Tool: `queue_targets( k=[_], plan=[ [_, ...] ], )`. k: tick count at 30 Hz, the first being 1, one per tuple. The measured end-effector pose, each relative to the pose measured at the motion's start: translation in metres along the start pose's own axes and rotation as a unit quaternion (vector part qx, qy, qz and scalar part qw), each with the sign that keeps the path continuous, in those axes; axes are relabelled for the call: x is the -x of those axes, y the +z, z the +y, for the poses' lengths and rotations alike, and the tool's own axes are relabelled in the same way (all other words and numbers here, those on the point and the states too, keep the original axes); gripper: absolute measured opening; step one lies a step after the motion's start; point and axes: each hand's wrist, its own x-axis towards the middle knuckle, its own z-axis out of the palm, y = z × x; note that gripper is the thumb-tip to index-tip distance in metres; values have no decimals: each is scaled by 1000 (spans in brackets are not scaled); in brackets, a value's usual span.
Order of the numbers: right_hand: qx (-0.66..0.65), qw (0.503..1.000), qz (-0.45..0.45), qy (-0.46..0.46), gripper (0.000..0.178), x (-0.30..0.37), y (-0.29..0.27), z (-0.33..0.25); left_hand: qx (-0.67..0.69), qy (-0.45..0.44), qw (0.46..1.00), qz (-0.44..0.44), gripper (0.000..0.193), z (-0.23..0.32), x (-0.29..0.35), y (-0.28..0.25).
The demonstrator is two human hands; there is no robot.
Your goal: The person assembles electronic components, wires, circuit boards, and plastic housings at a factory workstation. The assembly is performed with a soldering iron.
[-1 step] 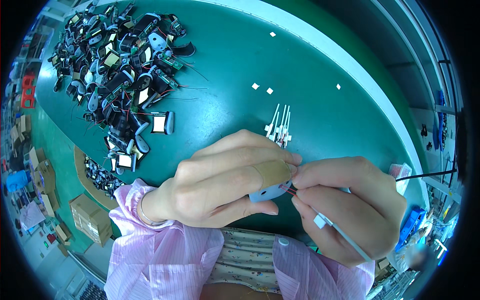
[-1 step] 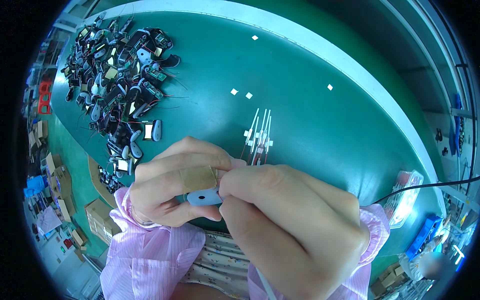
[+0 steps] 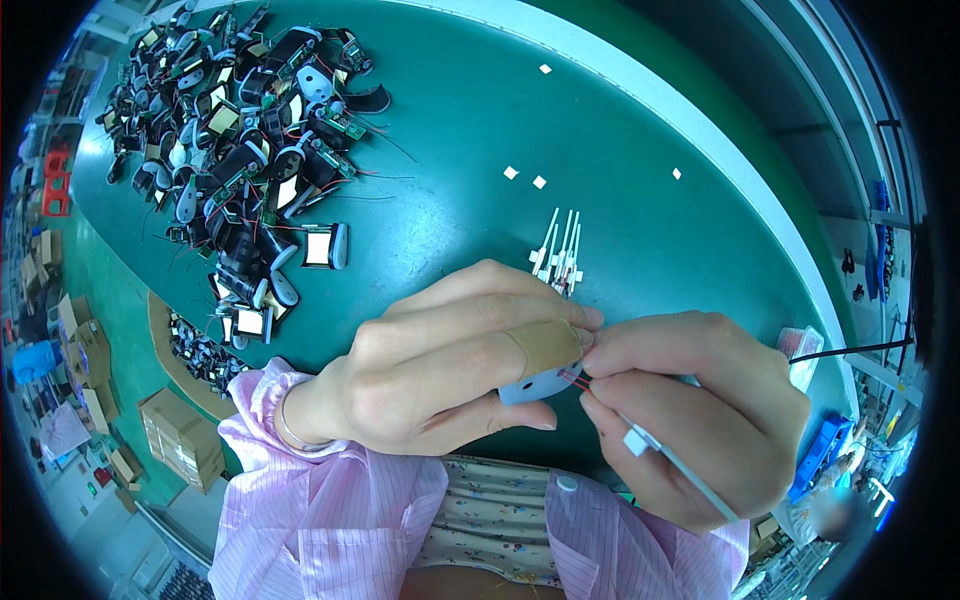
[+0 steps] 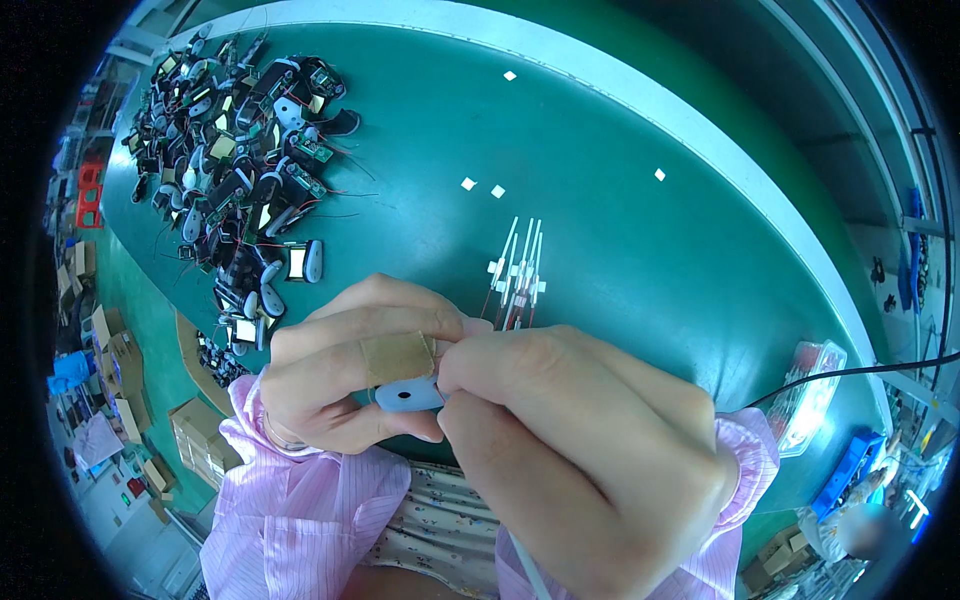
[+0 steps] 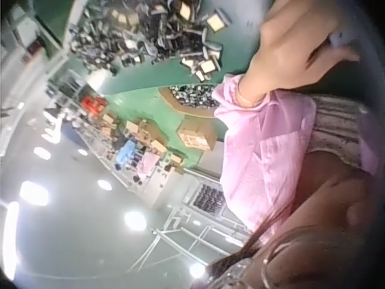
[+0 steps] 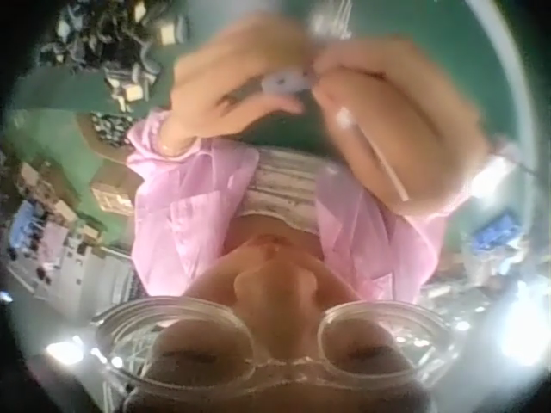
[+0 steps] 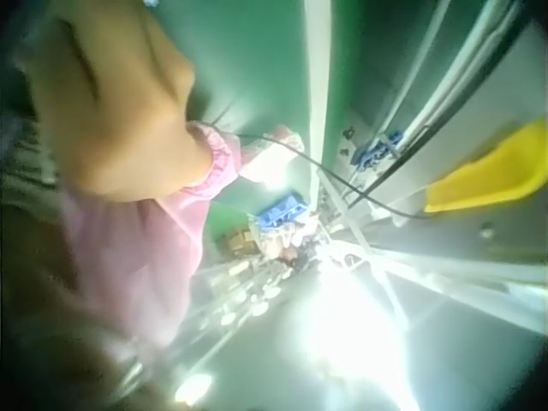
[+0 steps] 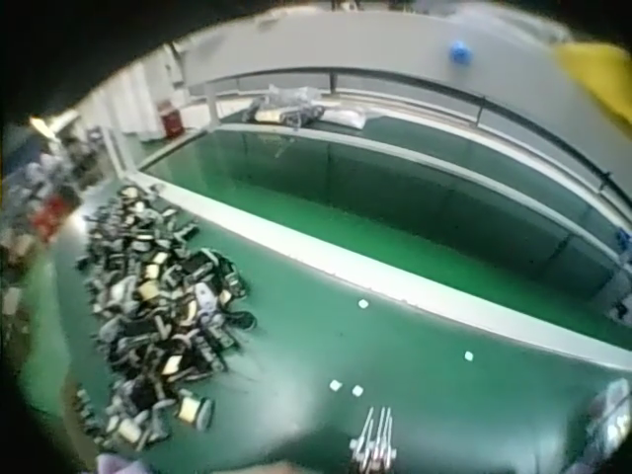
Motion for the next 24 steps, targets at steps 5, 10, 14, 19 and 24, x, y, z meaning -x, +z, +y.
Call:
queue_targets(
  k=[5,10,14,19,24],
  plan=[
    [-28,997,78,-8,24,12,19,15,-19,-28,999,-2,50,4,-4,-1],
    [-32,995,35,88,25,8,12,8,-43,-126,991,-31,54,9,-1,-9],
    [-135,981,86,106,26,17,13,14,-40,-108,993,-6,49,9,-1,-9],
    [-128,982,69,124,21,15,20,16,10,-131,991,10,48,8,3,-3],
    [-2,993,63,98,21,13,16,29,89,-213,973,2,46,14,-1,-13]
  ],
)
